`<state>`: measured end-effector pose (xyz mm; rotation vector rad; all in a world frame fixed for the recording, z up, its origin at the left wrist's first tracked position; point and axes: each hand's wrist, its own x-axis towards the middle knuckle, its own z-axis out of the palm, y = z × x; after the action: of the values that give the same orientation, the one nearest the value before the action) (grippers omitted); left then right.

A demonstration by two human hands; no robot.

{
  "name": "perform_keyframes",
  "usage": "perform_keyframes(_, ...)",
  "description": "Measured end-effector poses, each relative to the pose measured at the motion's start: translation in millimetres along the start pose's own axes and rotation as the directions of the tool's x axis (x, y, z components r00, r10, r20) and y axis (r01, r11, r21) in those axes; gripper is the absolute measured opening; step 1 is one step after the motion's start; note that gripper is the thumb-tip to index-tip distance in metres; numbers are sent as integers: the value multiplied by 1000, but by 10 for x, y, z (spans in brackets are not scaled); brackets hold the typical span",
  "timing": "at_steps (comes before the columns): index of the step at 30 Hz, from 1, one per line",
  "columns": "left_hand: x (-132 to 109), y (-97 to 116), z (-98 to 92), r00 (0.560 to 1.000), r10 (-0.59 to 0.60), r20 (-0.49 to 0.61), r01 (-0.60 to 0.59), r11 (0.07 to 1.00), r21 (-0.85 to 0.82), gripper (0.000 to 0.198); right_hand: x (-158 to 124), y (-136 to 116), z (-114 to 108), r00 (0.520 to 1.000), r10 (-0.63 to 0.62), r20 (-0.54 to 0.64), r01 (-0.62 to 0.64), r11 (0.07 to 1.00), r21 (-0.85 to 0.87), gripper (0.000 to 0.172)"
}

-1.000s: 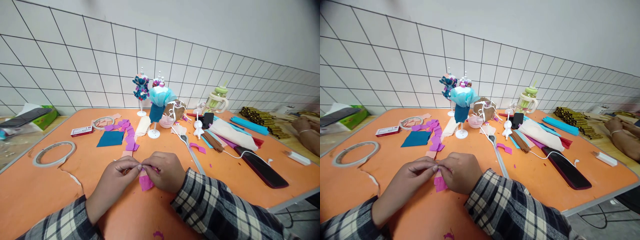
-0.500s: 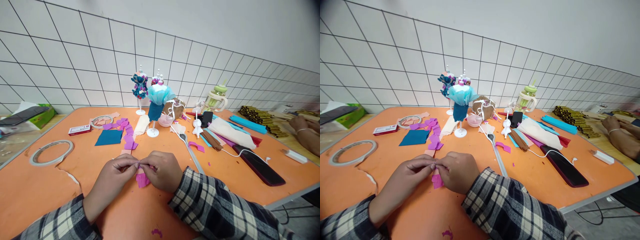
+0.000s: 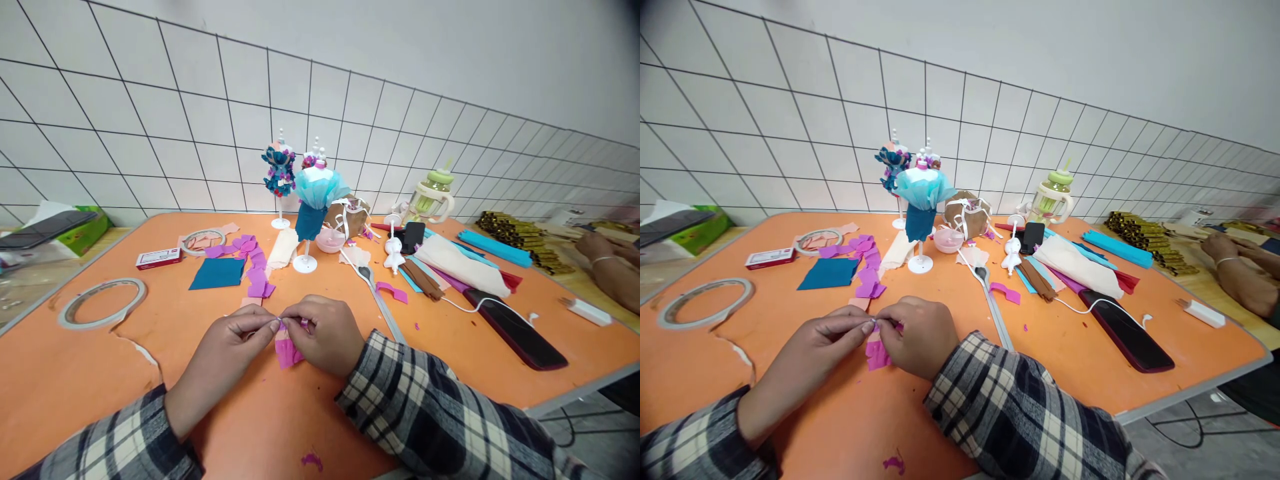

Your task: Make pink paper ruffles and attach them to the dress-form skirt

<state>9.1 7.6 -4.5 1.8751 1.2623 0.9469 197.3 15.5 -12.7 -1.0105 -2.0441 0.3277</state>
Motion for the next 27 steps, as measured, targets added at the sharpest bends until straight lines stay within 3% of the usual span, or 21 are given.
perform_keyframes(12, -6, -3, -7, 1000, 21, -21, -22, 1000, -10, 28, -26, 6, -7, 992, -125, 23, 126, 991, -46, 21)
perform_keyframes(17, 9, 24, -21, 999, 26, -21, -26, 1000, 3, 26, -34, 12, 3, 993, -96, 68, 104, 985, -135, 21)
perform_keyframes(27, 3, 27, -26, 1000, -18, -16, 18, 1000, -7, 29, -11, -7, -35, 996, -68, 56, 72, 994, -77, 20)
